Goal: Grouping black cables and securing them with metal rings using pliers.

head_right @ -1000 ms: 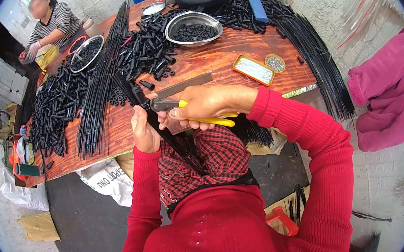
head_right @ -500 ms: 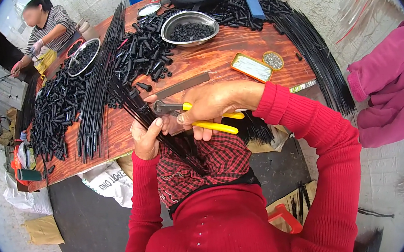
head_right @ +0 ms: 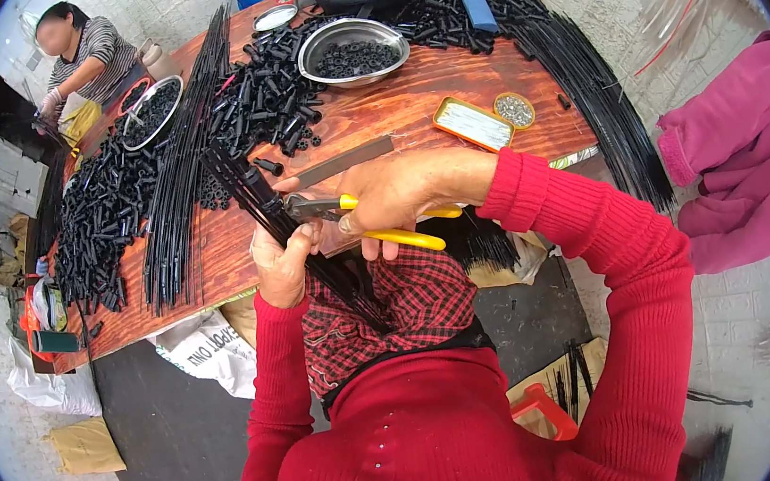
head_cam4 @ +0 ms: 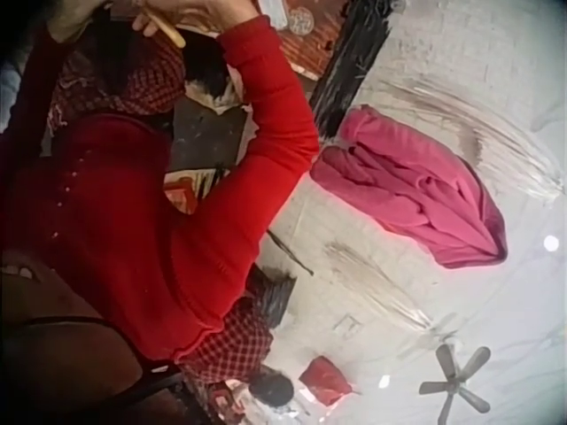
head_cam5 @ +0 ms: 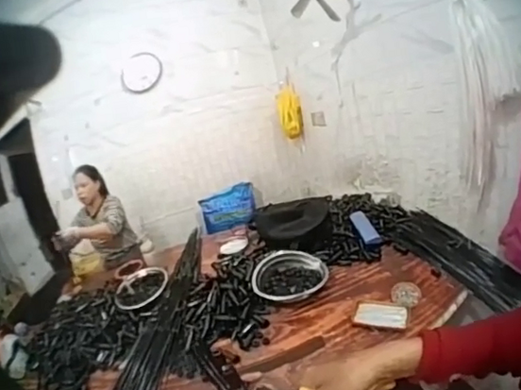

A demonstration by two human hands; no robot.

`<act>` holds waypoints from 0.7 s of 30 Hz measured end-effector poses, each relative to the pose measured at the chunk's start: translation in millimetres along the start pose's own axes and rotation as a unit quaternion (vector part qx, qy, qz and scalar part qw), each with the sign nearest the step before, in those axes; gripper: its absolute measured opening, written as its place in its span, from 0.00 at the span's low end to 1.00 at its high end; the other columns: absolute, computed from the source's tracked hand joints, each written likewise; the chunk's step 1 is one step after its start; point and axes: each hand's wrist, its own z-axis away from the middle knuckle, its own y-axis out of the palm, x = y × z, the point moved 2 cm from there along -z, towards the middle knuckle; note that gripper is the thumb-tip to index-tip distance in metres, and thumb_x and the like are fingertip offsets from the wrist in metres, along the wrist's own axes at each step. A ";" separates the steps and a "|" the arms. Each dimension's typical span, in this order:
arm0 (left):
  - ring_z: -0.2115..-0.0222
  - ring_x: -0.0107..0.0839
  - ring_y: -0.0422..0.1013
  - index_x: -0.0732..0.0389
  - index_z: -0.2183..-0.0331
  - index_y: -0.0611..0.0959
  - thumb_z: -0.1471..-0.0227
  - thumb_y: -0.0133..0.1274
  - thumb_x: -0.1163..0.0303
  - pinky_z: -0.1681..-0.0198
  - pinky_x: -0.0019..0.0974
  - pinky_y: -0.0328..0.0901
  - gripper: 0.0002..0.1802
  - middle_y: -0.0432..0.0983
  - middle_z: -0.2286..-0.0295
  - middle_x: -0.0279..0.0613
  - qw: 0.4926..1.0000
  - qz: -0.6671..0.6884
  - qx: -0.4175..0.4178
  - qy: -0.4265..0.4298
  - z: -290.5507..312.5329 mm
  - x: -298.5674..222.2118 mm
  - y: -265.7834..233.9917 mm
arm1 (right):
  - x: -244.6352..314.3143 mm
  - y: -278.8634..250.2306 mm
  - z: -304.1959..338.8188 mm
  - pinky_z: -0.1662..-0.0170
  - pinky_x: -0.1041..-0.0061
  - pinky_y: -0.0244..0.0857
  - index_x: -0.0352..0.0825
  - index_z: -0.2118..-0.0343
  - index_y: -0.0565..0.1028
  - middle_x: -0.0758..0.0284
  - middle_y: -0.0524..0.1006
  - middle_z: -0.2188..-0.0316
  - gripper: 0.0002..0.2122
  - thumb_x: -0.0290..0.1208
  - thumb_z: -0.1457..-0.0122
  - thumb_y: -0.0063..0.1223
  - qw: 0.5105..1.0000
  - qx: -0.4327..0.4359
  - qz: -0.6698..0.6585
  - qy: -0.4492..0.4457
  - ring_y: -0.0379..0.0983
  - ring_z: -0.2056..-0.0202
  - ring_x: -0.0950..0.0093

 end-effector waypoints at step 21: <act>0.71 0.19 0.65 0.62 0.47 0.64 0.51 0.42 0.83 0.65 0.25 0.64 0.27 0.68 0.70 0.33 0.997 -0.072 -0.014 -0.022 2.5 -5.7 6.8 | 0.8 -0.4 -7.6 0.72 0.72 0.74 0.24 0.57 0.69 0.55 0.79 0.69 0.14 0.29 0.41 0.39 0.997 0.014 -0.016 0.071 0.79 0.74 0.70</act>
